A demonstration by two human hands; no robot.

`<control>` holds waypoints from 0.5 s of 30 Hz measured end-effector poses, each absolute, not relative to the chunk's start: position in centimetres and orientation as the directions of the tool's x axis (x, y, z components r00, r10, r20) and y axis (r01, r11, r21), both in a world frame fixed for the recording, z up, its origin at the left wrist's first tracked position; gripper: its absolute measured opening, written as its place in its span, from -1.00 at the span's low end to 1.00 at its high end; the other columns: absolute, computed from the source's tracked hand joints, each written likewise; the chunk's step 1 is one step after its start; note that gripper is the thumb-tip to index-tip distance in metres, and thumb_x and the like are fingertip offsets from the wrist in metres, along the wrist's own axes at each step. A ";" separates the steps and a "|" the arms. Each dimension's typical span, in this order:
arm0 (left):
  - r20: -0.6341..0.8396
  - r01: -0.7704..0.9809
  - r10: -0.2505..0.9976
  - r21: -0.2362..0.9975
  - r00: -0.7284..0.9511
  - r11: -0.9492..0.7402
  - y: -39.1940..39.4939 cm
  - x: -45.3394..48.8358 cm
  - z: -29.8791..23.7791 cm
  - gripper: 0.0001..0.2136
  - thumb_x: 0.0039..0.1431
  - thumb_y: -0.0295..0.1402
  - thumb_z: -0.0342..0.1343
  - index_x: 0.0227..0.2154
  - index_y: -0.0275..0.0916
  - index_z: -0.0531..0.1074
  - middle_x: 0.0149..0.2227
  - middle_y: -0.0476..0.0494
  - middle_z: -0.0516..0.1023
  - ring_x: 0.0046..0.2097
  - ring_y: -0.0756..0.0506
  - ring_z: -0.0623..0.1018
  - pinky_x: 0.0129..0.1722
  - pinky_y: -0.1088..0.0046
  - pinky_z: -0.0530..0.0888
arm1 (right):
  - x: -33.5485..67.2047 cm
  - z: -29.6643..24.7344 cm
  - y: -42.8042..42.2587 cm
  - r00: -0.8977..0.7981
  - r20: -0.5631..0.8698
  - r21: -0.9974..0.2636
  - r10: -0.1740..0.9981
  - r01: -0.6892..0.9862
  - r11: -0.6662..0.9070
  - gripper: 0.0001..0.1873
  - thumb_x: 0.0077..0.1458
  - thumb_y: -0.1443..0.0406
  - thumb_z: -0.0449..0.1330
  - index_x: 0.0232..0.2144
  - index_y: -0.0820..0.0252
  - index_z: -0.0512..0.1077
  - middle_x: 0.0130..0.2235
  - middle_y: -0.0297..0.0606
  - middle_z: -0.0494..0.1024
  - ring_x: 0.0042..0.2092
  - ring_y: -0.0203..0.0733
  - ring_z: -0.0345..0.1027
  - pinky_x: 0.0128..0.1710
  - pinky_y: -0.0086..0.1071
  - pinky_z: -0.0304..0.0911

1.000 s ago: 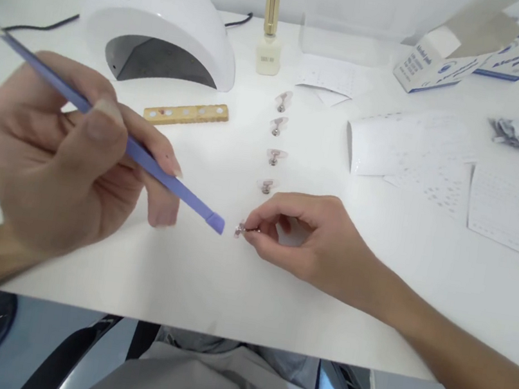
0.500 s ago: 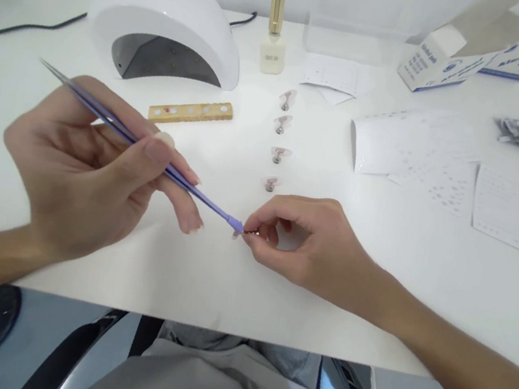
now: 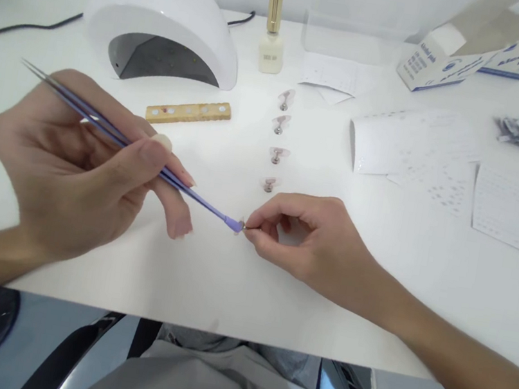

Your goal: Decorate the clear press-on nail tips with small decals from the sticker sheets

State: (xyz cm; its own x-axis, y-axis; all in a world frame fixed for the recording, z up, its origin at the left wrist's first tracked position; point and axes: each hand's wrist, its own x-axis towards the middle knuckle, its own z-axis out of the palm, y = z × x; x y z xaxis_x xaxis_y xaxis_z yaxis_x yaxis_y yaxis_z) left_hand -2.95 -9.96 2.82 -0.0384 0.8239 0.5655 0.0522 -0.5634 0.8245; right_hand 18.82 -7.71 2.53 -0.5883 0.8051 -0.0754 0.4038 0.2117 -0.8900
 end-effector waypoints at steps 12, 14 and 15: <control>0.546 0.039 0.836 0.838 -0.060 -0.544 -10.2 -2.8 3.0 -0.94 0.10 -0.53 0.17 -0.42 -0.27 0.42 -0.47 0.01 0.56 -0.59 -0.03 0.56 -0.75 0.53 0.50 | 18.7 2.7 -7.6 -0.592 -0.079 -0.868 0.802 0.437 0.237 -0.97 -0.03 0.33 0.27 -0.47 0.08 0.50 -0.51 -0.44 0.48 -0.48 -0.38 0.30 -0.51 -0.45 0.19; 0.544 0.044 0.838 0.839 -0.046 -0.542 -10.2 -2.8 3.1 -0.94 0.08 -0.48 0.20 -0.41 -0.25 0.42 -0.46 0.03 0.55 -0.59 -0.01 0.56 -0.74 0.54 0.50 | 18.9 2.5 -7.6 -0.586 -0.078 -0.885 0.806 0.413 0.215 -0.97 -0.03 0.31 0.28 -0.46 0.06 0.51 -0.48 -0.44 0.50 -0.46 -0.36 0.31 -0.48 -0.44 0.21; 0.545 0.044 0.838 0.838 -0.039 -0.543 -10.2 -2.8 3.0 -0.93 0.07 -0.47 0.21 -0.41 -0.24 0.42 -0.47 0.05 0.55 -0.59 0.00 0.56 -0.74 0.56 0.49 | 19.0 2.4 -7.5 -0.587 -0.077 -0.894 0.806 0.398 0.204 -0.96 -0.03 0.31 0.30 -0.45 0.04 0.52 -0.46 -0.44 0.51 -0.44 -0.35 0.32 -0.46 -0.43 0.22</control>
State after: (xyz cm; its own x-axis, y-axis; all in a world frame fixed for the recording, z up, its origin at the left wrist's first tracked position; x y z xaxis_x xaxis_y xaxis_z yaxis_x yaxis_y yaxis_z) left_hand -2.81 -10.24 3.05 -0.0392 0.8375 0.5450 0.0444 -0.5434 0.8383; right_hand 18.97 -7.53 2.43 -0.5875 0.8055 -0.0774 0.3982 0.2044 -0.8942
